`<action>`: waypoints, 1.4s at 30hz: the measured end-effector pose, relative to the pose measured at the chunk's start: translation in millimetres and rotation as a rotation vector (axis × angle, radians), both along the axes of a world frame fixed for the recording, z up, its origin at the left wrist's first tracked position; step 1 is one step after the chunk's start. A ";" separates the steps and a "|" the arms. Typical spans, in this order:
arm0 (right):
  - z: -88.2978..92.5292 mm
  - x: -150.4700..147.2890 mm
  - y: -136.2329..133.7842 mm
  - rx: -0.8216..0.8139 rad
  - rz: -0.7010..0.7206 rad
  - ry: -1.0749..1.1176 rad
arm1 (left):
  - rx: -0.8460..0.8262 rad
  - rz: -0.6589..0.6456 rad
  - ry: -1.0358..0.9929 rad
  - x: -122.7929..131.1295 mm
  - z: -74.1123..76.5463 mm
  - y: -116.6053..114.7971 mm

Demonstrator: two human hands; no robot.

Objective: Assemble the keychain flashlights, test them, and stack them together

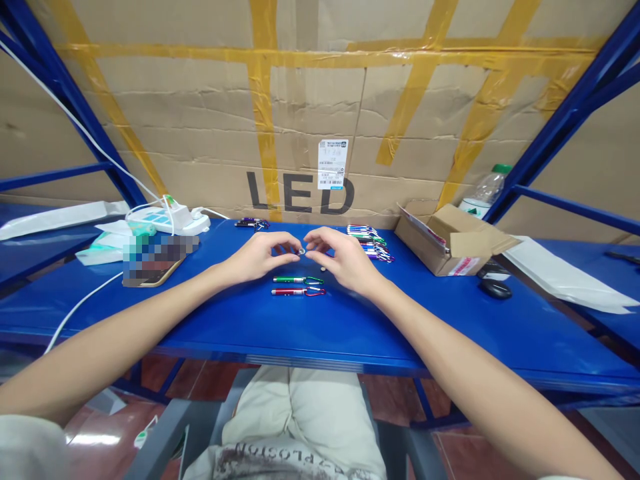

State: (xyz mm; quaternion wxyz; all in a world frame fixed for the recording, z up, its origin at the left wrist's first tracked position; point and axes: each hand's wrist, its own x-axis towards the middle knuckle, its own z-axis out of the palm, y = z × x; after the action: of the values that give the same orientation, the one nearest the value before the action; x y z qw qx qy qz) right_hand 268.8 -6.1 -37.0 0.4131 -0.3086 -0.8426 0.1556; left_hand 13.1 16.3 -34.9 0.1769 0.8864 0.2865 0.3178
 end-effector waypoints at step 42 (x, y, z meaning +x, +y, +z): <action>-13.3 12.6 17.5 0.081 -0.104 -0.604 | 0.367 0.068 0.469 -7.6 -11.5 4.9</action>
State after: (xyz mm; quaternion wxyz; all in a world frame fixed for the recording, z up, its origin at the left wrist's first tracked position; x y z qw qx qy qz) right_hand 281.4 11.4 -50.3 0.1635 -0.3670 -0.9157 0.0020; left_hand 5.5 21.2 -46.4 -0.0680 0.9427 0.2869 0.1564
